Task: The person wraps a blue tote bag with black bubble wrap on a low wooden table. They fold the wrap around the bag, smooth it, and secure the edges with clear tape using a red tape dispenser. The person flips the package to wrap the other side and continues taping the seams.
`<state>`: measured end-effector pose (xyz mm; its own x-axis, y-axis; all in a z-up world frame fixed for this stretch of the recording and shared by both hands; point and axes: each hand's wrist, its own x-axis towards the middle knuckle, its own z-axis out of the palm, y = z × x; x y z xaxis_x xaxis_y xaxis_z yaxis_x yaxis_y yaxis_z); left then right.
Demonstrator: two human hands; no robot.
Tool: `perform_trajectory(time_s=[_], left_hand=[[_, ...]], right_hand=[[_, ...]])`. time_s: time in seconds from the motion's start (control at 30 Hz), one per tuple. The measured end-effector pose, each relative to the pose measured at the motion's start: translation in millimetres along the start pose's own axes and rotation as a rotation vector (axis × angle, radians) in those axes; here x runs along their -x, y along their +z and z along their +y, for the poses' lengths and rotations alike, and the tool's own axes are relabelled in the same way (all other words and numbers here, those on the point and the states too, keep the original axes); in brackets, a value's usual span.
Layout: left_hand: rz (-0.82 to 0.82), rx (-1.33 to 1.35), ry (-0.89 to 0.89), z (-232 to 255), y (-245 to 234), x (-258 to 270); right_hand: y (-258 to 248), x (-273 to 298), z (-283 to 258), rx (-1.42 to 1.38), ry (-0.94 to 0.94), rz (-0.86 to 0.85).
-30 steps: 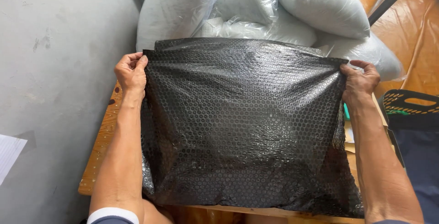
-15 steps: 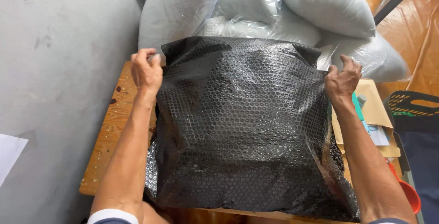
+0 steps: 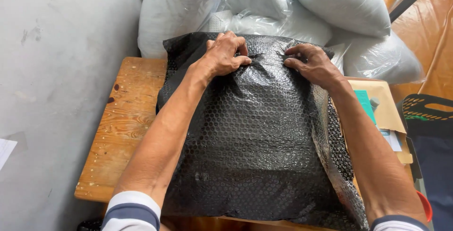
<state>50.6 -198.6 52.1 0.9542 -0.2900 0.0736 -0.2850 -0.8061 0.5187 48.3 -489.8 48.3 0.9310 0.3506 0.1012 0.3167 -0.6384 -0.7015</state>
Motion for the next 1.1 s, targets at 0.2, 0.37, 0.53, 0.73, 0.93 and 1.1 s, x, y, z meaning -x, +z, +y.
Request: perform_trajectory(time_s=[0.2,0.37,0.53,0.73,0.93,1.1], left_hand=[[-0.027,0.010,-0.040,-18.5,15.3,-20.6],[0.021,0.155,0.097,-8.0,9.3,-7.0],[0.003,0.136,0.098,-9.1,2.8,-3.4],[-0.090,0.171,0.042,-10.2,-2.0,1.6],[-0.159,0.133,0.028,6.7,-16.0,28.8],[-0.242,0.144,0.018,23.5,-22.9,78.0]], right_hand=[[10.4,-12.4,28.4,0.095,0.048,0.103],[22.8,-14.7,47.2,0.142,0.012,0.117],[25.0,-10.3,32.6,0.126,-0.007,0.107],[28.1,-4.4,37.9,0.021,-0.046,0.086],[24.0,27.0,7.5,0.017,-0.078,0.132],[31.1,79.5,-21.9,0.016,-0.070,0.124]])
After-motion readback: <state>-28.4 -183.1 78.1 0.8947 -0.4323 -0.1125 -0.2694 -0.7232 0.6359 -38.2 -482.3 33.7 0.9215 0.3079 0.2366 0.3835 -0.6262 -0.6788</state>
